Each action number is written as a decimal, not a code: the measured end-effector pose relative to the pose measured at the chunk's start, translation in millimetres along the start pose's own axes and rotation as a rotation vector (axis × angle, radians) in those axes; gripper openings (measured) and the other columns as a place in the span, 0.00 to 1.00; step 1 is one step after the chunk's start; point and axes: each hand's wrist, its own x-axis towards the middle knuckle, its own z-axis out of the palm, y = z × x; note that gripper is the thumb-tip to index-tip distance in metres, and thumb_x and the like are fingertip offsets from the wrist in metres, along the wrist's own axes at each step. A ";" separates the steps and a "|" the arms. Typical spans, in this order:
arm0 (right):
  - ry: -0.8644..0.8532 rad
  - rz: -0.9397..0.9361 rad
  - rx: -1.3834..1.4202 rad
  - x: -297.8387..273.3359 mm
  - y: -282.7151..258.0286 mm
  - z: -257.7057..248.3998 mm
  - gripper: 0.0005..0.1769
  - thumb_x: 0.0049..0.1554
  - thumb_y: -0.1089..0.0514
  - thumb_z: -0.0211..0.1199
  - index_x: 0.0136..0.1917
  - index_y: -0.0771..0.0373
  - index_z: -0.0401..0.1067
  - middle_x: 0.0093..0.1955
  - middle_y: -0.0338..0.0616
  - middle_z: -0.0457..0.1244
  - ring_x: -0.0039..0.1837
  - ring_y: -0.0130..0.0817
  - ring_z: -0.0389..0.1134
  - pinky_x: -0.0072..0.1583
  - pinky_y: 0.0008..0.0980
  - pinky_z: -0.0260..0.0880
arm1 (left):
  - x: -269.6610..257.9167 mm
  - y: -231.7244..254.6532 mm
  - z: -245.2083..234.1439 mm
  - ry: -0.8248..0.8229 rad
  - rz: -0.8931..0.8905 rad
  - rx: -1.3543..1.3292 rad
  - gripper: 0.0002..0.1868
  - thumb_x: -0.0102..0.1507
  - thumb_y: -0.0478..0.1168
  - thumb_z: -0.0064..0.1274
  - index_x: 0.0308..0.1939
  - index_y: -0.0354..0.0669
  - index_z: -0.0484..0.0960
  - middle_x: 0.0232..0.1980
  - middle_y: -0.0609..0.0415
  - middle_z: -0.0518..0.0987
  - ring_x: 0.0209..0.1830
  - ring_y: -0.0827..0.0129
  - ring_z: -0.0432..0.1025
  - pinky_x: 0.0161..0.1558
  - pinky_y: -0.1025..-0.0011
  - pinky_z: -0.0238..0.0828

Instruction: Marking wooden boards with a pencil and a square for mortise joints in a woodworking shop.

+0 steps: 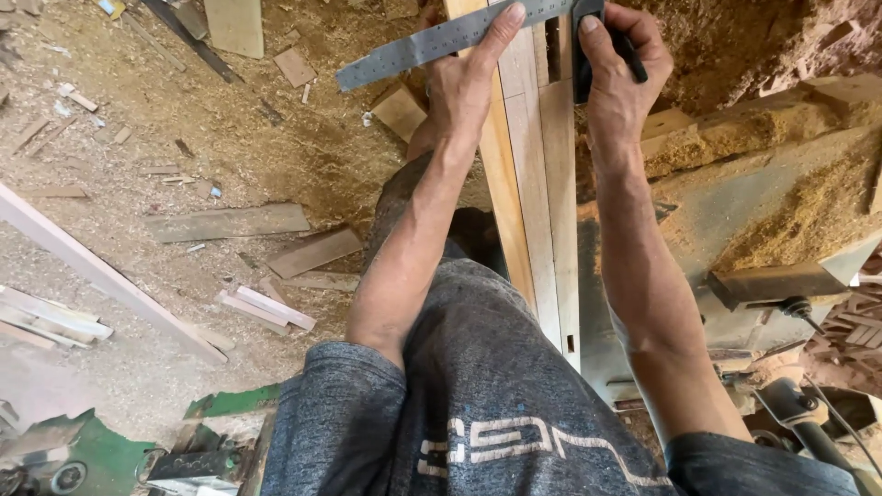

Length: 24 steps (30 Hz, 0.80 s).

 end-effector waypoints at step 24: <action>-0.025 -0.045 -0.233 13.5 18.9 -36.3 0.15 0.69 0.46 0.64 0.54 0.60 0.75 0.46 0.48 0.73 0.46 0.37 0.78 0.43 0.30 0.83 | 5.6 -24.3 -0.3 0.035 -0.014 -0.032 0.58 0.49 0.75 0.61 0.73 0.47 0.63 0.73 0.45 0.72 0.76 0.53 0.66 0.78 0.49 0.61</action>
